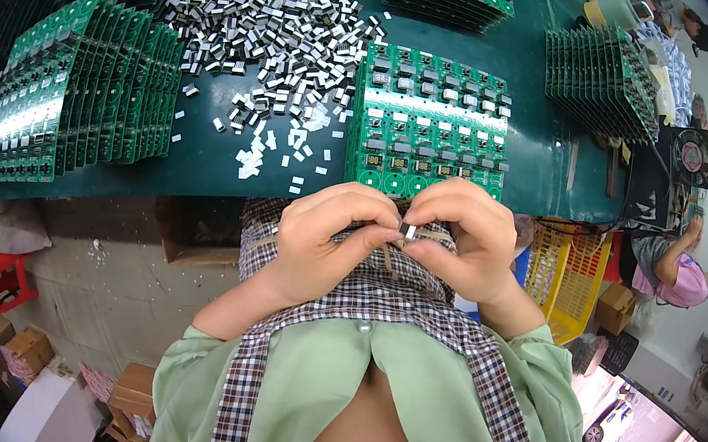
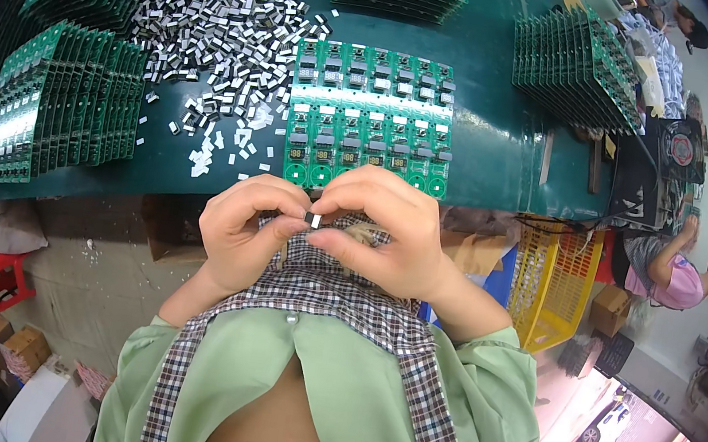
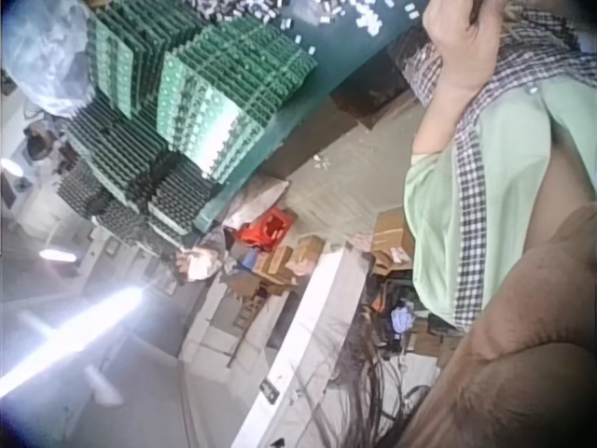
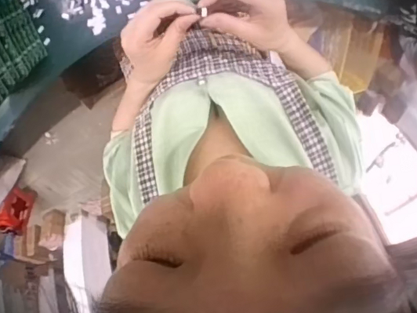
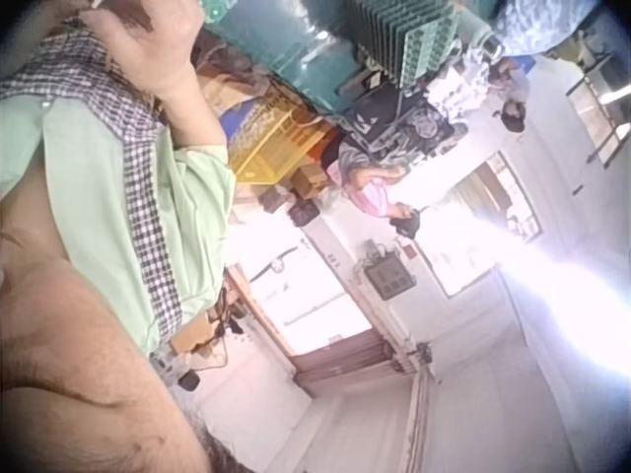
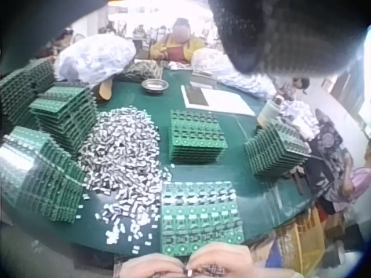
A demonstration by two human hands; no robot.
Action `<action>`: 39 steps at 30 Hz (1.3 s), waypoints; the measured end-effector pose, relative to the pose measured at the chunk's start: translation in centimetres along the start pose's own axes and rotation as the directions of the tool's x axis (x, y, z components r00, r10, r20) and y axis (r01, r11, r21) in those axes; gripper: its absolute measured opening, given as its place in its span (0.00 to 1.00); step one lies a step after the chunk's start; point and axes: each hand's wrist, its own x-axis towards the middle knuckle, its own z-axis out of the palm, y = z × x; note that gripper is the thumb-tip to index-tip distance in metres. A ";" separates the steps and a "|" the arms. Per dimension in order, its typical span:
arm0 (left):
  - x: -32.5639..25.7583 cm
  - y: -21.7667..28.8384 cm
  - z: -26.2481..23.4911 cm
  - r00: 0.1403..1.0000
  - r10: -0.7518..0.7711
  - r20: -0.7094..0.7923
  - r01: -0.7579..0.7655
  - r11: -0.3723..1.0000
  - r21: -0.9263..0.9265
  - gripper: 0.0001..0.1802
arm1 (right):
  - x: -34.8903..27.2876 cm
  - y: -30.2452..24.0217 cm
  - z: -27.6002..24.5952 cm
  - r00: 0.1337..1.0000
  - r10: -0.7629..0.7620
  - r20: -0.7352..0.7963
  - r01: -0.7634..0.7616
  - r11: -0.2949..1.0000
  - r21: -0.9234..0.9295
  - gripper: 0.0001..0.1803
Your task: The person installs electronic components into circuit boards by hand and stacks the assembled circuit boards on the table.
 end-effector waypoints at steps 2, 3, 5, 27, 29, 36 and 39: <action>0.0 -0.1 0.0 1.000 0.022 0.014 -0.022 1.000 -0.001 0.08 | 0.1 0.0 -0.2 0.999 0.001 0.038 -0.003 0.999 0.054 0.14; 0.0 -0.1 0.0 0.999 0.025 0.038 -0.024 1.000 -0.013 0.08 | 0.0 0.1 -0.3 0.997 0.038 0.073 -0.044 0.995 0.084 0.15; 0.0 0.0 0.1 0.998 0.027 0.058 -0.026 0.999 -0.020 0.08 | 0.1 0.2 -0.4 0.991 0.072 0.113 -0.085 0.990 0.116 0.15; 2.4 -3.0 -3.0 0.975 -0.008 -0.221 0.194 0.513 0.836 0.15 | -2.0 0.9 -6.1 0.991 0.056 -0.123 -0.121 0.774 -0.622 0.09; 2.7 -4.3 -3.6 0.988 0.017 -0.151 0.131 0.408 0.903 0.12 | -2.2 1.2 -5.9 0.993 0.052 -0.105 -0.108 0.756 -0.646 0.09; 2.7 -4.3 -3.2 0.987 0.015 -0.161 0.143 0.384 0.912 0.09 | -1.8 1.3 -5.4 0.999 0.001 -0.038 -0.028 0.705 -0.709 0.09; 2.4 -4.6 -3.4 0.985 0.028 -0.171 0.145 0.401 0.905 0.10 | -1.6 1.1 -5.6 1.000 0.017 -0.014 -0.022 0.693 -0.721 0.08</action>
